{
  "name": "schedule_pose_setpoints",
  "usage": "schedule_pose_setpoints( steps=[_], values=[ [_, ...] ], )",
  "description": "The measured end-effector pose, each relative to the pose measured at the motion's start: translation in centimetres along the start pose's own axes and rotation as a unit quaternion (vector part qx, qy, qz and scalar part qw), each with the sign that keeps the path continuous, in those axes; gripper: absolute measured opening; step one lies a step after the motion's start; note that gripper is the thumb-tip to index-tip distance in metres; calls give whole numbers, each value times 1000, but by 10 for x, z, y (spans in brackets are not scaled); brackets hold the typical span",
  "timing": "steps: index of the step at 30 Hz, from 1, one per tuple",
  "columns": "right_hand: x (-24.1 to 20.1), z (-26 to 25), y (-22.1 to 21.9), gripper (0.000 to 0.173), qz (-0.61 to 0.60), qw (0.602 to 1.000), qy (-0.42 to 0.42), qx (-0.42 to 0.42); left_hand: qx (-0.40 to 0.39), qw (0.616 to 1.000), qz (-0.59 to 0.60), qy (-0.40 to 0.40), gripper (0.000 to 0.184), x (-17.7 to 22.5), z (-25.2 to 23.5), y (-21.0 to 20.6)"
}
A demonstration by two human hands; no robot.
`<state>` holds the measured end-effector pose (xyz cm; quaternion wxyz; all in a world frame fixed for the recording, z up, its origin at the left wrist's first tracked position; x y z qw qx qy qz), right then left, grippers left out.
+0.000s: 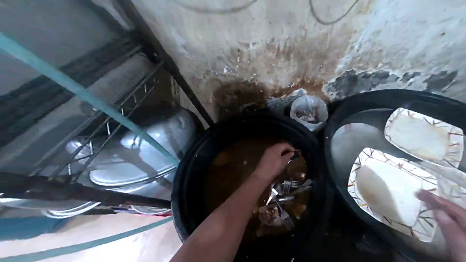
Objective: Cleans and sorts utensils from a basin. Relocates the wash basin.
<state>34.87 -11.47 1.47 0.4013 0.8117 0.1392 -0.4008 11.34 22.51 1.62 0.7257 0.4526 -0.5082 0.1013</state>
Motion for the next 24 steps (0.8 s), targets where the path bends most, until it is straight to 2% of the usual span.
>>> schedule_pose_setpoints(
  steps=[2,5,6,8,9,11,13,15,16,17,19,22,24],
  values=[
    [-48,-37,-48,49,-40,998,10,-52,46,996,26,-77,17,31,10,6],
    [-91,-85,-123,69,-115,976,-86,-164,79,980,119,-138,10,75,22,6],
    [-97,-97,-143,66,-128,964,-126,-194,78,975,158,-139,9,83,24,6],
    [-99,-109,-171,29,-143,956,-166,-195,76,964,225,-121,9,87,25,4],
    [-96,-111,-179,21,-154,954,-171,-190,77,962,238,-107,11,81,24,4],
    [-87,-111,-186,25,-203,942,-192,-188,64,979,189,-49,23,54,20,4],
    [-77,-109,-184,30,-269,923,-221,-163,32,999,14,33,35,12,17,-3],
    [-70,-109,-179,30,-317,909,-236,-131,-16,978,-184,97,43,-35,21,-23],
    [-66,-110,-177,31,-333,904,-240,-122,-35,963,-238,125,49,-51,26,-33],
    [-62,-110,-175,31,-343,899,-244,-117,-52,952,-258,154,53,-63,30,-41],
    [-55,-109,-173,31,-353,894,-252,-111,-80,949,-244,181,48,-80,35,-50],
    [-51,-107,-171,28,-360,889,-260,-112,-87,963,-212,142,28,-90,36,-43],
    [-52,-106,-173,26,-357,887,-268,-121,-87,971,-189,119,27,-78,33,-24]
  ],
)
Point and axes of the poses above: each hand's wrist, its own z-axis away from the middle knuckle, its own y-axis out of the back of the hand, x = y × z, the point moved 3 cm from there along -z, towards the middle knuckle, and after that the axes turned 5 degrees about x, right-handed, at the moved point
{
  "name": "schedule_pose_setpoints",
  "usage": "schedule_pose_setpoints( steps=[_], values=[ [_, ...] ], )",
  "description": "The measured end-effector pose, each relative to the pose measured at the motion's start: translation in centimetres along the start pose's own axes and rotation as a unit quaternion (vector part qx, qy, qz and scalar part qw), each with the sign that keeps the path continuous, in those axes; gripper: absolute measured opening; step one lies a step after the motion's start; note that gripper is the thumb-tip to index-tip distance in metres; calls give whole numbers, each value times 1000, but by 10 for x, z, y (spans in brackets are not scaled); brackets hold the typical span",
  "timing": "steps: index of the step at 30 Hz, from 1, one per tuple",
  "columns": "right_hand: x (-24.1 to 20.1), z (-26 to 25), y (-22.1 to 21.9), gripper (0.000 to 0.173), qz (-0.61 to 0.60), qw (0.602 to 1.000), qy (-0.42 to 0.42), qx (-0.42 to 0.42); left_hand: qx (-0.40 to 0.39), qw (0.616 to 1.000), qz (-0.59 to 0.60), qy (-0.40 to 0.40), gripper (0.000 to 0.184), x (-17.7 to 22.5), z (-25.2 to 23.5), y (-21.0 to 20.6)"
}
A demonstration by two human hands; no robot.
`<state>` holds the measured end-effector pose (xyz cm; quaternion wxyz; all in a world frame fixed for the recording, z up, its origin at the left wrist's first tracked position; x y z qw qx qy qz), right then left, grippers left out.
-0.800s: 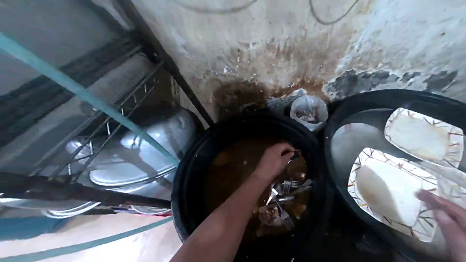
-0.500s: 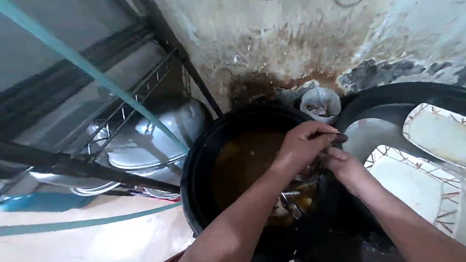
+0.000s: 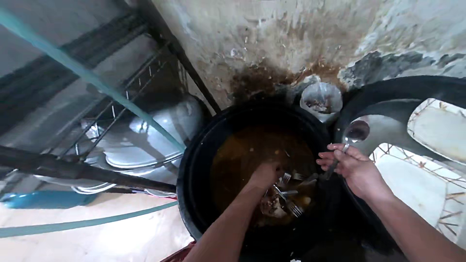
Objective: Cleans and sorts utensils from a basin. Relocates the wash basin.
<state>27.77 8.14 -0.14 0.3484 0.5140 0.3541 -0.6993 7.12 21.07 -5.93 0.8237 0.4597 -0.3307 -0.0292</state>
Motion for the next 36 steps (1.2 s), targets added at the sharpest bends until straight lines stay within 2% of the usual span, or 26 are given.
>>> schedule_pose_setpoints(
  steps=[3,6,8,10,12,14,16,18,20,25,31,36],
  values=[
    [1,-2,-12,26,16,999,-39,-8,69,993,45,-82,23,37,12,47],
    [4,-7,-32,28,43,996,-69,-34,158,966,150,-142,17,88,24,83],
    [6,-9,-41,32,35,996,-54,-66,193,939,250,-134,12,108,23,93],
    [7,-9,-43,33,23,996,-49,-77,192,915,340,-107,11,109,17,91],
    [8,-14,-44,25,-7,996,-68,-57,160,901,397,-67,23,92,8,79],
    [9,-22,-39,25,-5,996,-79,-50,104,935,338,-9,40,65,1,57],
    [9,-31,-35,27,-1,996,-74,-44,48,989,129,45,45,38,-3,22],
    [9,-33,-35,25,-24,996,-79,-38,-3,994,-87,63,47,15,-5,-24],
    [10,-32,-35,26,-45,995,-71,-52,-34,982,-165,81,47,11,-2,-47],
    [11,-33,-36,28,16,995,-55,-76,-47,979,-178,83,41,7,3,-41],
    [12,-34,-34,27,-33,995,-70,-66,-30,977,-199,70,62,5,4,-52],
    [13,-35,-35,30,-50,993,-66,-86,-5,969,-244,44,38,14,4,-45]
  ],
)
Point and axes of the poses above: each hand's wrist, its own z-axis away from the middle knuckle, its own y-axis out of the back of the hand, x = y × z, the point moved 3 cm from there along -z, towards the middle knuckle, and after that the axes turned 5 degrees about x, right-handed, at the moved point
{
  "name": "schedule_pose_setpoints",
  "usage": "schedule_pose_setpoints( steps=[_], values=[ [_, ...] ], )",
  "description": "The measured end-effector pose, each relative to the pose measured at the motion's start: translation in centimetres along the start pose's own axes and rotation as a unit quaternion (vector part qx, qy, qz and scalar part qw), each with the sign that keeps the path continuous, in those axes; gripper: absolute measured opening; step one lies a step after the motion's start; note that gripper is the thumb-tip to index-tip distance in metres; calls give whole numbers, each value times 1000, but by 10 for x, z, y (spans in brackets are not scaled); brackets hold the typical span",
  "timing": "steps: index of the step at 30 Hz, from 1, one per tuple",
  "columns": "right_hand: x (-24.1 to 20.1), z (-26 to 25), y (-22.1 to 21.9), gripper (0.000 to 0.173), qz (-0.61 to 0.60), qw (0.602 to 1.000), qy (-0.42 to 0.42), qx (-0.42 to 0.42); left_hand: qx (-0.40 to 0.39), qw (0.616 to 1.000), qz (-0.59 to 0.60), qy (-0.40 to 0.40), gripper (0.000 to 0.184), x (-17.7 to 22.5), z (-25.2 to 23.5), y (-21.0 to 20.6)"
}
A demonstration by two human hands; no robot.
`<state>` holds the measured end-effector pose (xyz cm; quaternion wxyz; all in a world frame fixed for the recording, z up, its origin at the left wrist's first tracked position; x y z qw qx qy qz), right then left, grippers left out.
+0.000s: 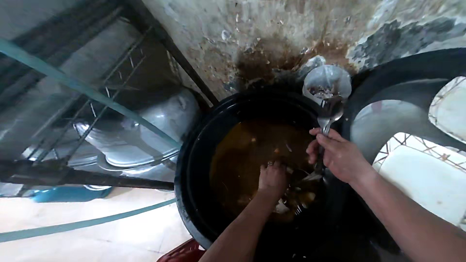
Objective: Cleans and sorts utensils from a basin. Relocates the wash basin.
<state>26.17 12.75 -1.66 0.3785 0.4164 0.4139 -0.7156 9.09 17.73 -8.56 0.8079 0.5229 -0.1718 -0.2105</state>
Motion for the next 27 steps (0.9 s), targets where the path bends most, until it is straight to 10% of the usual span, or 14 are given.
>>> schedule_pose_setpoints(
  steps=[6,12,27],
  values=[
    [1,1,-3,28,7,1000,7,-26,0,999,52,-12,37,-27,6,43],
    [2,2,-2,28,-9,1000,2,-21,-112,958,40,-261,31,16,49,23],
    [1,2,-1,27,-29,999,2,-22,-34,941,-24,-337,31,4,40,7]
  ],
)
Point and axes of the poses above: each hand's wrist, its own z-axis away from the middle knuckle, its own y-axis out of the back of the hand, x = y × z, the point moved 3 cm from there along -z, towards the middle knuckle, and after that the axes turned 5 degrees about x, right-handed, at the moved point
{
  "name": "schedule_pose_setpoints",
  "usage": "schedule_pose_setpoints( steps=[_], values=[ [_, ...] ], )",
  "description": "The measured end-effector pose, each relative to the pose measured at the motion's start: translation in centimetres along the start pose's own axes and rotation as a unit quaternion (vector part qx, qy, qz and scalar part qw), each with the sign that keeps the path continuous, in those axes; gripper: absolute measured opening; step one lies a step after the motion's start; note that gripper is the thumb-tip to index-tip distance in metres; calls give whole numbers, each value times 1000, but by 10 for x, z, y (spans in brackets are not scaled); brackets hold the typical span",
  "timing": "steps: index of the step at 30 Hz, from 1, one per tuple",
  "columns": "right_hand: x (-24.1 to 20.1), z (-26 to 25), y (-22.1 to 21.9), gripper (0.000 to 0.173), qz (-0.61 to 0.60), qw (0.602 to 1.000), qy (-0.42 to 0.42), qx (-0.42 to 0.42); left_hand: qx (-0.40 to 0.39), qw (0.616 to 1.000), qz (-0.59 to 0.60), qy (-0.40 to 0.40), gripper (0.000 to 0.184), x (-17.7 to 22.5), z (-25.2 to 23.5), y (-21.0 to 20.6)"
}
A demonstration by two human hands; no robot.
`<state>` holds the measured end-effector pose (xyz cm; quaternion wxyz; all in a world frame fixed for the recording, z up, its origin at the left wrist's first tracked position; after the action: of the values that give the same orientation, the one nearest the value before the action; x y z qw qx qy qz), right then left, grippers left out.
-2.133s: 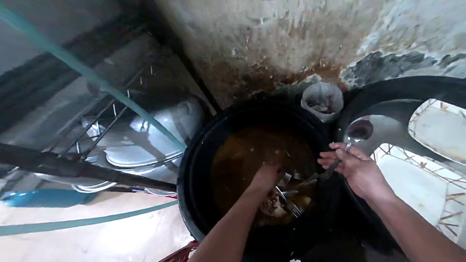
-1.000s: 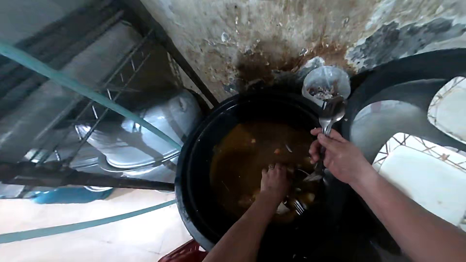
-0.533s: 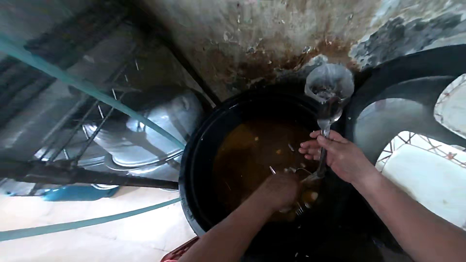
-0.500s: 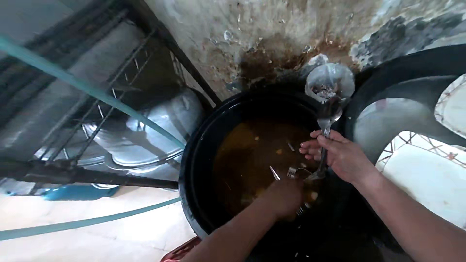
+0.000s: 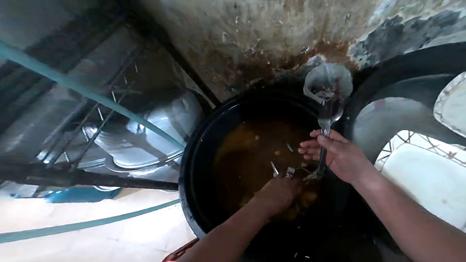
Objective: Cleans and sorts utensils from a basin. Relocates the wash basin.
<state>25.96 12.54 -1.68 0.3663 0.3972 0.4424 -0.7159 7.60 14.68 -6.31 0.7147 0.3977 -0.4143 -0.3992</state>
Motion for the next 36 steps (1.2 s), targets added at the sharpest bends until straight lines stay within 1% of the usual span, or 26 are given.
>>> schedule_pose_setpoints(
  steps=[2,4,5,6,9,11,13,16,17,18,19,21,22,24,25,26,28,30,31,34,36],
  values=[
    [-1,0,0,27,-4,1000,1,1,-3,1000,3,29,35,1,-8,-1],
    [-2,1,0,27,-6,1000,3,8,10,996,2,93,37,0,-22,7],
    [-2,0,0,27,-6,1000,5,11,29,992,-2,126,38,-3,-31,10],
    [-1,0,1,27,-5,1000,8,10,34,987,5,158,41,-6,-42,12],
    [-1,-1,1,26,-4,1000,21,16,18,968,79,235,46,-13,-69,2],
    [-2,-1,1,26,-8,1000,19,20,18,954,115,275,50,-14,-72,-6],
    [-3,0,1,26,-15,999,16,28,37,950,118,286,55,-16,-64,-13],
    [-2,1,1,27,-21,999,15,24,122,940,132,291,54,-28,-44,-25],
    [-2,1,1,27,-25,999,15,24,137,935,139,296,52,-31,-38,-23],
    [-1,1,1,26,-28,999,17,26,131,936,136,298,51,-33,-32,-17],
    [-2,1,1,26,-25,999,22,29,120,941,126,289,49,-32,-26,-8],
    [-2,2,1,24,-1,999,32,38,74,965,69,242,47,-24,-16,17],
    [-2,3,1,23,11,999,33,40,69,976,29,205,42,-18,-11,31],
    [-2,3,-2,22,41,998,24,41,89,990,-18,108,26,-6,-2,60],
    [0,2,-2,22,53,998,22,36,79,994,-13,71,17,0,1,75],
    [1,2,-2,23,68,997,16,28,61,997,8,51,14,5,2,88],
    [2,2,-2,24,115,993,-12,8,38,995,78,49,18,13,-1,108],
    [1,4,-7,24,178,983,-45,4,25,979,185,84,19,11,-5,125],
    [2,4,-9,23,197,979,-60,-1,14,964,242,108,18,7,-7,132],
    [5,3,-14,22,193,977,-87,-23,8,903,389,185,21,-12,-4,134],
    [8,2,-12,26,194,976,-91,-33,52,850,469,235,24,-33,3,122]
  ],
)
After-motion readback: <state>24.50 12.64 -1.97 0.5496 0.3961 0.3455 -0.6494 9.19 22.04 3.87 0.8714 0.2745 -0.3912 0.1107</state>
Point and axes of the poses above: each hand's wrist, its own z-axis away from the middle knuckle, its own y-axis out of the back of the hand, x = y × z, the point moved 3 cm from there along -z, towards the middle knuckle, and after that the axes turned 5 degrees about x, right-handed, at the moved point
